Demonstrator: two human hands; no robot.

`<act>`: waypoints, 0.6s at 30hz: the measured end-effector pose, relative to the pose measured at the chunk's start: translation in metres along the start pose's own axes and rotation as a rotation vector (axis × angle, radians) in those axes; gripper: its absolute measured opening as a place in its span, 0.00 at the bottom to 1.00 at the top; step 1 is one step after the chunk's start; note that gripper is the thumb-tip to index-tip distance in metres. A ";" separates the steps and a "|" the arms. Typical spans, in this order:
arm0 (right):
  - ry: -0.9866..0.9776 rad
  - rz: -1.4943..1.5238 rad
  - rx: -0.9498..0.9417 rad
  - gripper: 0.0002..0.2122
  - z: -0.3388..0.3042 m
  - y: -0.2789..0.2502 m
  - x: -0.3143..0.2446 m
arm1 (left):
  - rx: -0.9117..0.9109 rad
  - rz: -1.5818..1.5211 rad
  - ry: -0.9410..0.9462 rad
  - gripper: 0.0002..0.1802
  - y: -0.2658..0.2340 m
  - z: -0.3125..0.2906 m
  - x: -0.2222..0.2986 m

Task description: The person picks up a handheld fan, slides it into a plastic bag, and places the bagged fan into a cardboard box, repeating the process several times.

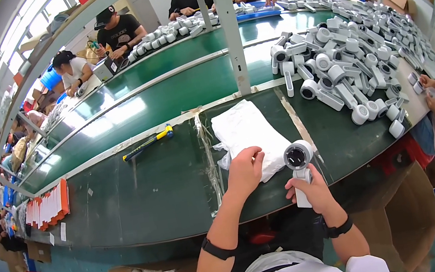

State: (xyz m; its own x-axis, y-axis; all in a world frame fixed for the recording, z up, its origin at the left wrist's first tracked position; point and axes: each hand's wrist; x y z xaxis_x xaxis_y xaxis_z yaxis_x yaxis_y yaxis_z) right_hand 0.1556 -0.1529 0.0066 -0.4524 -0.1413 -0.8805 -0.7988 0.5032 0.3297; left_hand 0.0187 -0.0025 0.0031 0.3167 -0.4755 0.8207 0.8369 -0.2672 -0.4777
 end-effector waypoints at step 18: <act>-0.036 -0.576 -0.172 0.10 -0.003 -0.047 -0.012 | -0.177 0.573 0.328 0.05 -0.001 -0.008 -0.007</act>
State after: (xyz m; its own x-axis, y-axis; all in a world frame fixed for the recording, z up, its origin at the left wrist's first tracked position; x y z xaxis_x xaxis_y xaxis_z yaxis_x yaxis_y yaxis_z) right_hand 0.1974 -0.1776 0.0029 0.0836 -0.3193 -0.9440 -0.9655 0.2087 -0.1561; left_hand 0.0120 -0.0056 -0.0047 0.5132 -0.8045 0.2989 0.4826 -0.0175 -0.8757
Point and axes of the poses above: each hand's wrist, its own z-axis towards the middle knuckle, its own y-axis out of the palm, x = y × z, and after that the axes turned 3 degrees about x, right-handed
